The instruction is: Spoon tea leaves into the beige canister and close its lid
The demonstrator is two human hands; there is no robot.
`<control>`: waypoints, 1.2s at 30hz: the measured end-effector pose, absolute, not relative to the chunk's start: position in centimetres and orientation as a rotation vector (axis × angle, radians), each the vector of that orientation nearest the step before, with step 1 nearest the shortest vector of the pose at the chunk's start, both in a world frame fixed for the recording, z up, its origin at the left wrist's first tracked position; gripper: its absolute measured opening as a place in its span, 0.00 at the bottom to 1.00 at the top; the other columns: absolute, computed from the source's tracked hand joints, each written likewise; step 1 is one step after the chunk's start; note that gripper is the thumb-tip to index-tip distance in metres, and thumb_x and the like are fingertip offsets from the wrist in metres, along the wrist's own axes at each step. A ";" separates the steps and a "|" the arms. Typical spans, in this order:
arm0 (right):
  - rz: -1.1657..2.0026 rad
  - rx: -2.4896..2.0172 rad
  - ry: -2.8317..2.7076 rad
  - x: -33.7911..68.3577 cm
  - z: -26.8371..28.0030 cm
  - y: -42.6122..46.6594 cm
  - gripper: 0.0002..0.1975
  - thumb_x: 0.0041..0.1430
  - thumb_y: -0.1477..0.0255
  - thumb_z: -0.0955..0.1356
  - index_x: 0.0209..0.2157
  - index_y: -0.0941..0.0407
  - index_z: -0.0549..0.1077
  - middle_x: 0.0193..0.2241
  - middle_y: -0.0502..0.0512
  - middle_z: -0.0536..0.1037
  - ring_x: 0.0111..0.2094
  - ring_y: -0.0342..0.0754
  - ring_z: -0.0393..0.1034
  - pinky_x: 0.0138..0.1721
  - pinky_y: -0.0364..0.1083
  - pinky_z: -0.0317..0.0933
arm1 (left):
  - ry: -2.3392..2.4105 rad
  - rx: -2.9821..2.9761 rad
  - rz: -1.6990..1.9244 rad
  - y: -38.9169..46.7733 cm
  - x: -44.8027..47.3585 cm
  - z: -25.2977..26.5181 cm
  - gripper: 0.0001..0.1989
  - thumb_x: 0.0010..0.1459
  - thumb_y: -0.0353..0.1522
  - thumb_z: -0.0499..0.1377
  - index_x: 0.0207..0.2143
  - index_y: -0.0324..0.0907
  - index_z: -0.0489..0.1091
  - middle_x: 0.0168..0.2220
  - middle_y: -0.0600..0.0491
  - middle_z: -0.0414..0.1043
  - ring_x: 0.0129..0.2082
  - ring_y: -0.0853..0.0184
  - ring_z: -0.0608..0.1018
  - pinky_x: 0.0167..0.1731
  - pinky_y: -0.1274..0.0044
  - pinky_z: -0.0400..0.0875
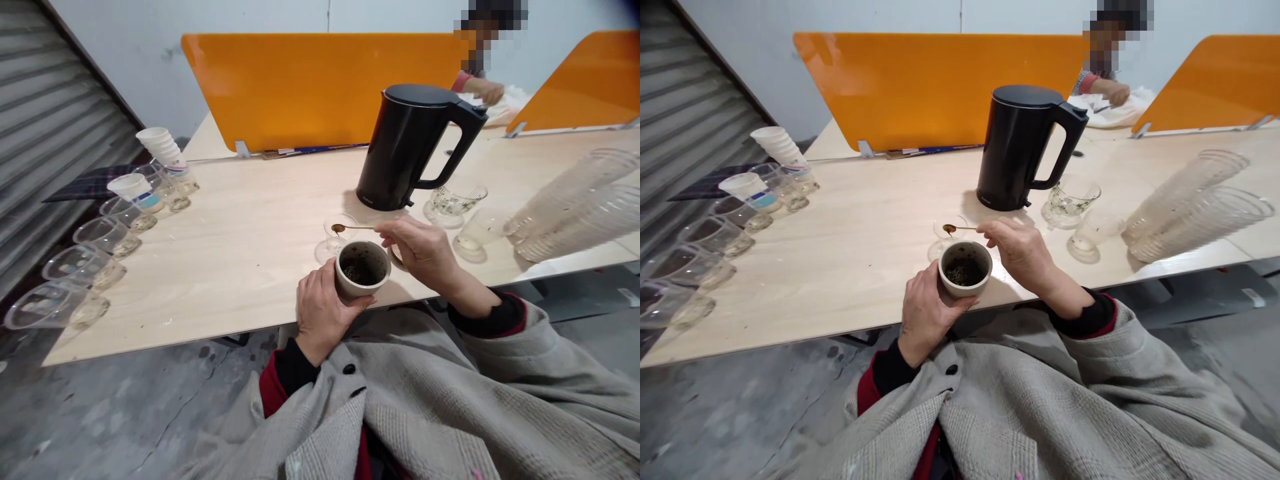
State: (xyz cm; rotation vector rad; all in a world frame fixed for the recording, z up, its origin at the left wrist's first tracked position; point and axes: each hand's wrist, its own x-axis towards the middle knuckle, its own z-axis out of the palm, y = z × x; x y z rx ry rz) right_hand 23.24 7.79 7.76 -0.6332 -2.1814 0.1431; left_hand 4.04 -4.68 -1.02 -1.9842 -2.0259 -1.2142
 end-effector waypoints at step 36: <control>0.109 -1.581 -1.400 35.9 9.6 16.6 0.12 0.68 0.80 0.64 0.41 0.63 0.81 0.26 0.53 0.80 0.18 0.38 0.68 0.24 0.40 0.62 | -2.014 -1.970 -1.163 -4.6 3.5 -1.6 0.45 0.61 0.62 0.66 0.65 0.39 0.65 0.46 0.41 0.82 0.46 0.47 0.84 0.48 0.59 0.76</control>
